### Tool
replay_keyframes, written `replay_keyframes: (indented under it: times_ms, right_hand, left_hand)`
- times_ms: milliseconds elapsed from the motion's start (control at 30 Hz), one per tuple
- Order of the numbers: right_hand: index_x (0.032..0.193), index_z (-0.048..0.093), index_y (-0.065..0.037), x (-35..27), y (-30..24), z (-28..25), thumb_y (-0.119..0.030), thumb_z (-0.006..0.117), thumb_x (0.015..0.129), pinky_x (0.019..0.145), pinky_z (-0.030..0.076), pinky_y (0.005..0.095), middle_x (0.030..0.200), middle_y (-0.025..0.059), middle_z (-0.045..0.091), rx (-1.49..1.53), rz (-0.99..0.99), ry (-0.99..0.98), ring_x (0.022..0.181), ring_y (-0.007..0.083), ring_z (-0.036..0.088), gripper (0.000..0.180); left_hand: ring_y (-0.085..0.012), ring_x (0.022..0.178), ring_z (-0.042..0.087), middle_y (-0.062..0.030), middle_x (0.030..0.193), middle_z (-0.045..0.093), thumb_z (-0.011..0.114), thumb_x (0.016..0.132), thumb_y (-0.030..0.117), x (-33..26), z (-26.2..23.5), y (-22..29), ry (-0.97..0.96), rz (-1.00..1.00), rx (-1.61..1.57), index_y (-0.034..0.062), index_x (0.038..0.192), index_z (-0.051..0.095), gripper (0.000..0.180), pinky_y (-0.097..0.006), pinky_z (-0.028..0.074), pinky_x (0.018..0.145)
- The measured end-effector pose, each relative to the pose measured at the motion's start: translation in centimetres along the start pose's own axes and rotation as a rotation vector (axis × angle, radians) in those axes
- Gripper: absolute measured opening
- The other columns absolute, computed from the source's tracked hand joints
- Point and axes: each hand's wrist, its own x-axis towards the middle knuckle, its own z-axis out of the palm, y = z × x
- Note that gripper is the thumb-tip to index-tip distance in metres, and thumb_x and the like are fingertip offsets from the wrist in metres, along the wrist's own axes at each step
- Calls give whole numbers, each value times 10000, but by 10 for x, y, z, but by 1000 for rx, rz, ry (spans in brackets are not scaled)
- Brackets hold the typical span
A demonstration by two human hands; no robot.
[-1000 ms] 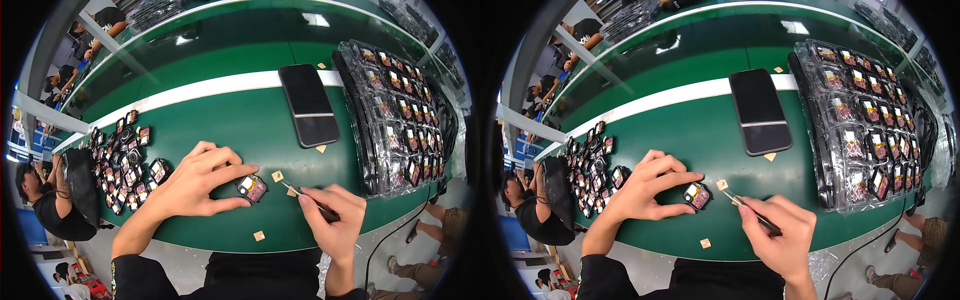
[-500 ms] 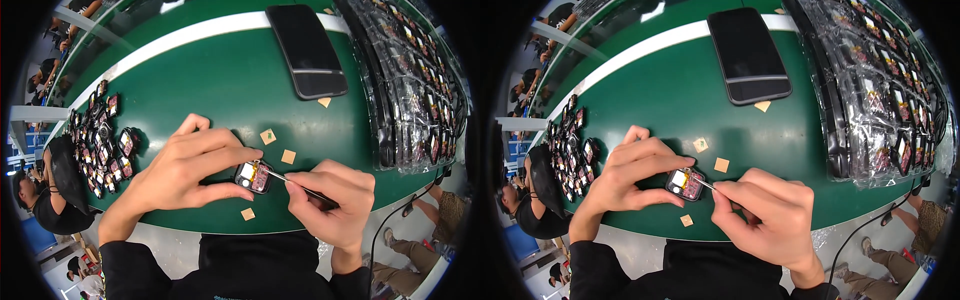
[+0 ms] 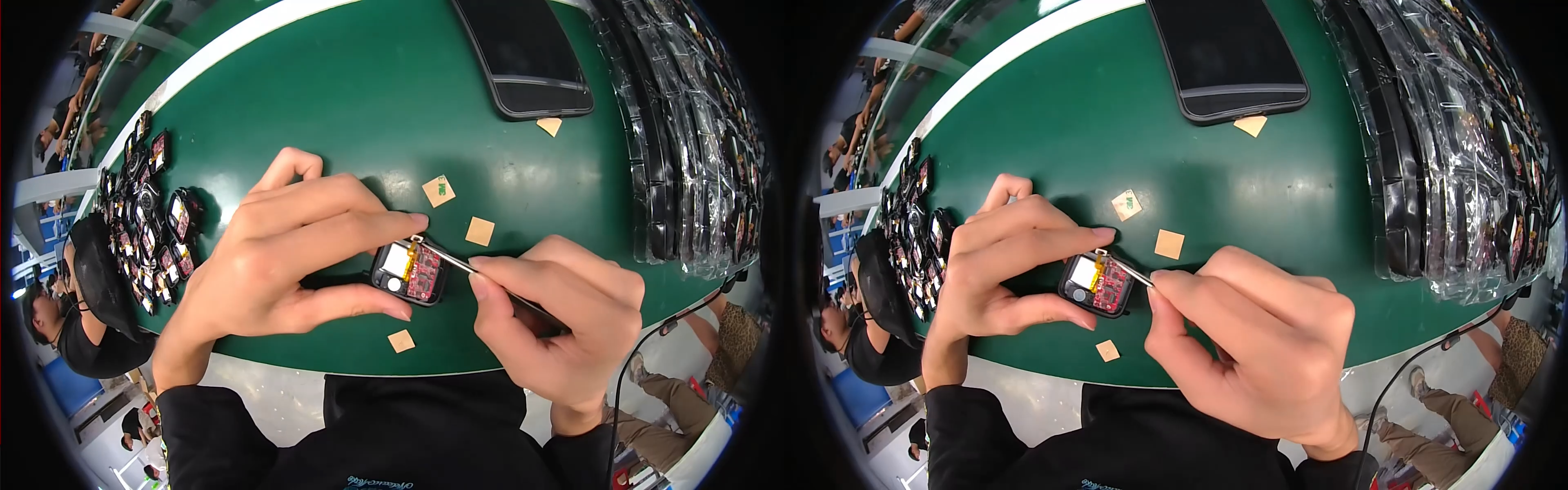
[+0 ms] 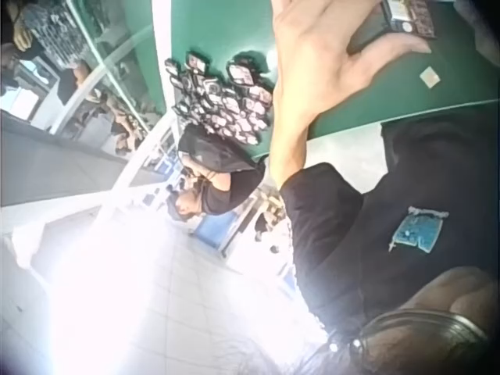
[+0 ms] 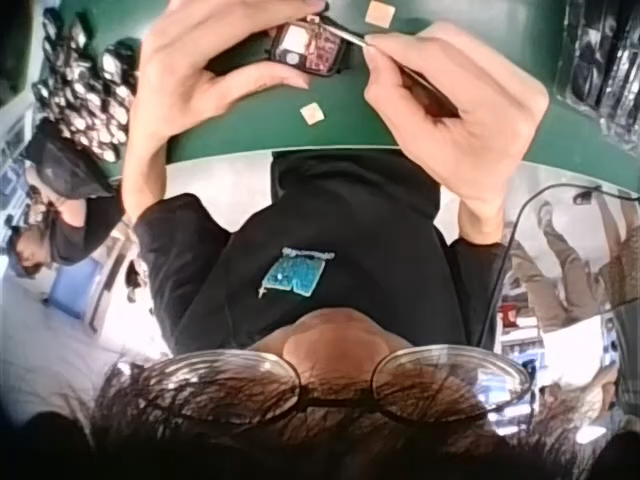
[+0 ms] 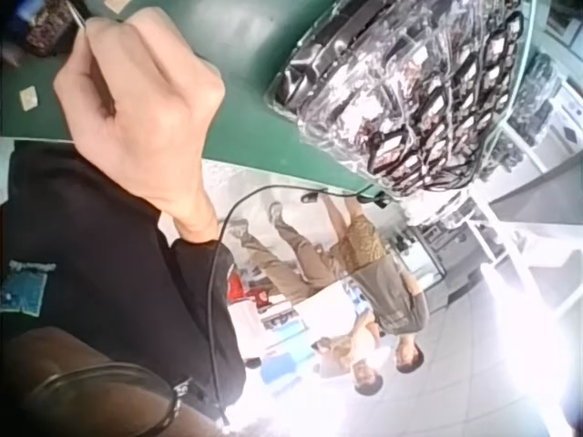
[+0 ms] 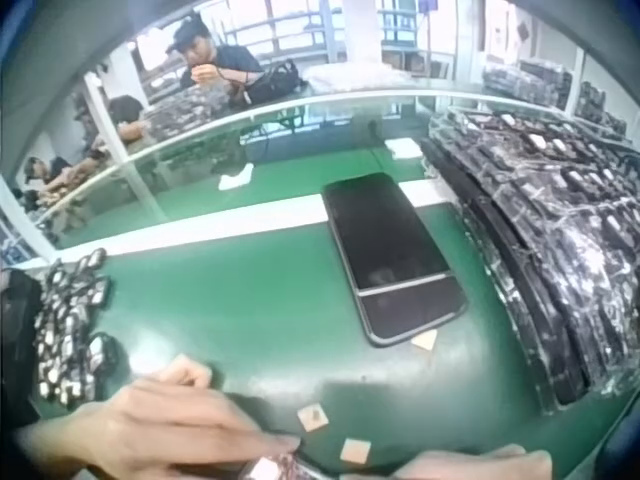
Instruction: Apply small stickers or protective films onto electronic modules using tweezers.
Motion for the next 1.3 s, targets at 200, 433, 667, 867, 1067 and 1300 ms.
replay_keyframes:
  times_ms: [200,433,667,867,1067,1300]
  right_hand:
    - [966,863,15,-3,3,1,71,874,717,469,358,233,740,44,700,-37,-47,56,503,67,531,255]
    - [998,870,13,-2,9,5,85,877,691,488,428,261,758,57,693,-75,-185,56,552,129,608,315]
    - [984,871,17,0,5,6,97,865,736,483,417,263,736,56,696,-54,-147,38,550,121,607,260]
    - [980,868,25,0,0,-1,85,852,766,486,374,247,730,61,708,1,-50,-29,538,93,575,223]
    - [973,866,28,-1,2,-1,84,849,773,489,377,244,718,59,698,15,-44,-37,539,90,574,209]
    - [965,864,29,-1,4,0,86,844,777,487,375,239,713,56,694,27,-34,-56,532,83,564,197]
  left_hand:
    - [-219,818,741,-61,983,835,987,660,493,1,1,0,14,-35,-15,40,1114,830,661,-378,455,892]
    - [-216,812,733,-49,952,826,980,666,497,0,0,0,25,-36,-11,46,1113,837,651,-373,456,879]
    - [-214,827,729,-52,945,823,968,662,514,1,-1,-11,2,0,-81,44,1121,847,668,-366,435,860]
    - [-207,847,722,-63,970,825,958,660,530,2,-5,-18,-16,62,-171,33,1131,861,692,-351,399,845]
    - [-201,852,711,-59,975,816,945,676,544,3,-6,-19,-41,73,-169,36,1130,866,685,-350,389,847]
    - [-205,846,707,-55,963,805,925,700,564,3,-4,-19,-34,81,-159,43,1113,868,666,-350,396,851]
